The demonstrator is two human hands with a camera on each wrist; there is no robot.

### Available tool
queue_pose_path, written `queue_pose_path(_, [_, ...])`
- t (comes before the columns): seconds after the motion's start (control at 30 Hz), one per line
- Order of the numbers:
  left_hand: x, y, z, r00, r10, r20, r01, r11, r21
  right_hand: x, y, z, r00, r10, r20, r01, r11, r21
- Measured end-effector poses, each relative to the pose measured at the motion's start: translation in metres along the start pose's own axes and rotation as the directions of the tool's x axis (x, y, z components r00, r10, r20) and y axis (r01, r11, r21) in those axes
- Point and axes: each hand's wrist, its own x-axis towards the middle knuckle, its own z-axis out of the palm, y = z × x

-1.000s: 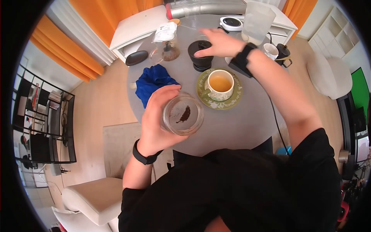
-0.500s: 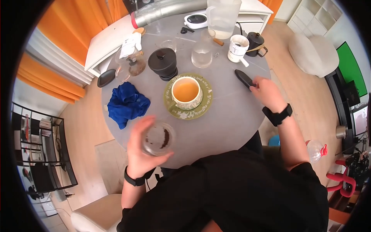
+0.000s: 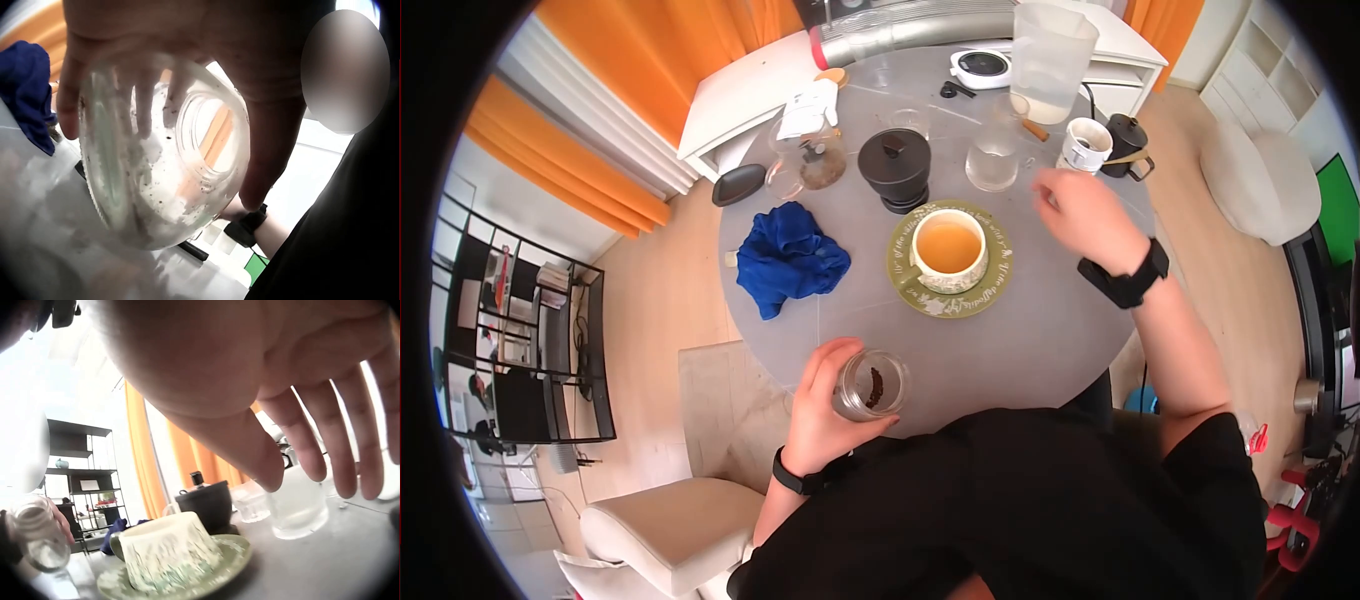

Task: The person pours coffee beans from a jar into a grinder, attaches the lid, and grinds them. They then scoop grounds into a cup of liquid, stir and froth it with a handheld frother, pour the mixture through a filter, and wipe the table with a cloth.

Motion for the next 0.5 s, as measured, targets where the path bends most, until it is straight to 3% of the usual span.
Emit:
queue_pose_path(0.03, [-0.001,-0.002,-0.002,1.0,-0.005,-0.01,0.005,1.0,0.0,0.017,-0.009,0.0,0.982,-0.169,-0.088,0.171,0.985,0.015])
queue_pose_path(0.1, [-0.003,-0.005,-0.005,1.0,-0.011,-0.028,0.011,1.0,-0.004,0.056,-0.047,-0.011,0.968,-0.25,0.025,0.249,0.968,0.022])
queue_pose_path(0.17, [-0.004,-0.005,-0.01,0.999,0.012,-0.048,-0.012,1.0,0.001,0.1,-0.078,0.0,0.905,-0.425,0.007,0.425,0.905,-0.017])
queue_pose_path(0.23, [-0.006,-0.006,-0.014,0.999,0.012,-0.051,-0.012,1.0,0.001,0.139,-0.111,0.016,0.926,-0.361,0.115,0.377,0.908,-0.185])
queue_pose_path(0.33, [-0.011,-0.008,-0.019,0.999,0.02,-0.047,-0.02,1.0,-0.003,0.163,-0.129,0.012,0.935,-0.343,0.087,0.354,0.901,-0.252])
queue_pose_path(0.43, [-0.016,-0.01,-0.03,0.999,0.022,-0.042,-0.022,1.0,-0.006,0.19,-0.083,-0.005,0.962,-0.268,0.043,0.267,0.908,-0.323])
queue_pose_path(0.47, [-0.016,-0.012,-0.033,0.999,0.017,-0.039,-0.017,1.0,-0.002,0.183,-0.066,-0.027,0.978,-0.184,0.093,0.205,0.913,-0.352])
queue_pose_path(0.5, [-0.016,-0.015,-0.036,0.999,0.026,-0.041,-0.026,1.0,-0.001,0.179,-0.032,-0.037,0.973,-0.229,-0.011,0.21,0.909,-0.361])
